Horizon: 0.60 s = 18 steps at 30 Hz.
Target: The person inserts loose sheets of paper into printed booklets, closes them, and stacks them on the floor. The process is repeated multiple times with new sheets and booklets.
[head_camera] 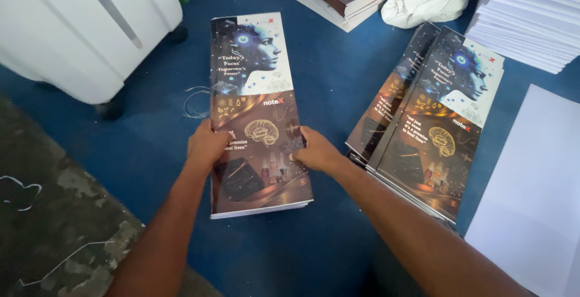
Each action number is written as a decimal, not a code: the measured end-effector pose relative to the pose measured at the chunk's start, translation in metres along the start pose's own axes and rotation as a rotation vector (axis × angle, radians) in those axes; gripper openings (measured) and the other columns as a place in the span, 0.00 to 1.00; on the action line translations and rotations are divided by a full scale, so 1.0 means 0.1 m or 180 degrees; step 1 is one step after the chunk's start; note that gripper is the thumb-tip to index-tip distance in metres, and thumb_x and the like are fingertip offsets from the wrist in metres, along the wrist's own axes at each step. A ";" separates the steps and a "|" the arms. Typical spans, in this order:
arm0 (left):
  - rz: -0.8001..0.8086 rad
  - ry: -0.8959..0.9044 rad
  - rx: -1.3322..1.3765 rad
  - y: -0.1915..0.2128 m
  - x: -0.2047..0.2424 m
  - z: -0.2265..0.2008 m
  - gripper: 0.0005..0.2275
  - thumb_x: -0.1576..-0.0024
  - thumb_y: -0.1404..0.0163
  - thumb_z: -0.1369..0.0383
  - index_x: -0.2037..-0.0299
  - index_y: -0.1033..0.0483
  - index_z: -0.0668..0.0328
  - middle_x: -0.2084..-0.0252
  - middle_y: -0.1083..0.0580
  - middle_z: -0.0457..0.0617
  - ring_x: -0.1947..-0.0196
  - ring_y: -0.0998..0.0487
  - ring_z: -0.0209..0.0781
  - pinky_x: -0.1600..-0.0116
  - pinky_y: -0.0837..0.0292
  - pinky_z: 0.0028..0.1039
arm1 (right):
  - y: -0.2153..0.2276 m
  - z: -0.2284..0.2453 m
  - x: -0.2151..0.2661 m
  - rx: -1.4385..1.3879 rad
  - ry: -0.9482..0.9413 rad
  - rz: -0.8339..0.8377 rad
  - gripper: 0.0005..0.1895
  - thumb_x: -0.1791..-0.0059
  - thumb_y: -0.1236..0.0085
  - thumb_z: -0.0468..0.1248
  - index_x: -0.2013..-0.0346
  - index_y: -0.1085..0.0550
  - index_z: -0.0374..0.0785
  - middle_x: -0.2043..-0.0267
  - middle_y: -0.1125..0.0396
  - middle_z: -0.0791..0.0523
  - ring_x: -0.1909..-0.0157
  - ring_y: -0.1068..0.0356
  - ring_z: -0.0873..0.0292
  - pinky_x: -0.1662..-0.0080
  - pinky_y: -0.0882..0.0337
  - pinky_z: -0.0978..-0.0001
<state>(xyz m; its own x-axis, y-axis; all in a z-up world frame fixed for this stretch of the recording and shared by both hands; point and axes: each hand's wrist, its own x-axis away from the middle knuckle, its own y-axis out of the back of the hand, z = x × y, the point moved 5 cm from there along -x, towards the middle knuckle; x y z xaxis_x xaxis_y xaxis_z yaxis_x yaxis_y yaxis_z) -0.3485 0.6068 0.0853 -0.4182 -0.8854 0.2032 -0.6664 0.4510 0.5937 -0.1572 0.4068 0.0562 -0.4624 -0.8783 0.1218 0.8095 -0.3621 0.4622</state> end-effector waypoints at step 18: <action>0.0003 0.0094 0.0366 -0.05 -0.13 0.19 0.25 0.57 0.39 0.71 0.46 0.25 0.66 0.52 0.20 0.58 0.54 0.17 0.49 0.51 0.24 0.35 | -0.13 -0.25 -0.05 0.0541 -0.0166 -0.0232 0.45 0.61 0.29 0.40 0.34 0.39 0.30 0.38 0.44 0.41 0.37 0.38 0.41 0.37 0.36 0.58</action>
<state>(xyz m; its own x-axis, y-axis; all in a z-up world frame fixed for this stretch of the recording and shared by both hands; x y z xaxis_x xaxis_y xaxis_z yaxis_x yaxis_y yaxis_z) -0.3515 0.6186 0.0647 -0.4015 -0.8871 0.2276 -0.7331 0.4603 0.5007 -0.1565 0.4078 0.0279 -0.5393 -0.8327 0.1258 0.7024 -0.3623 0.6127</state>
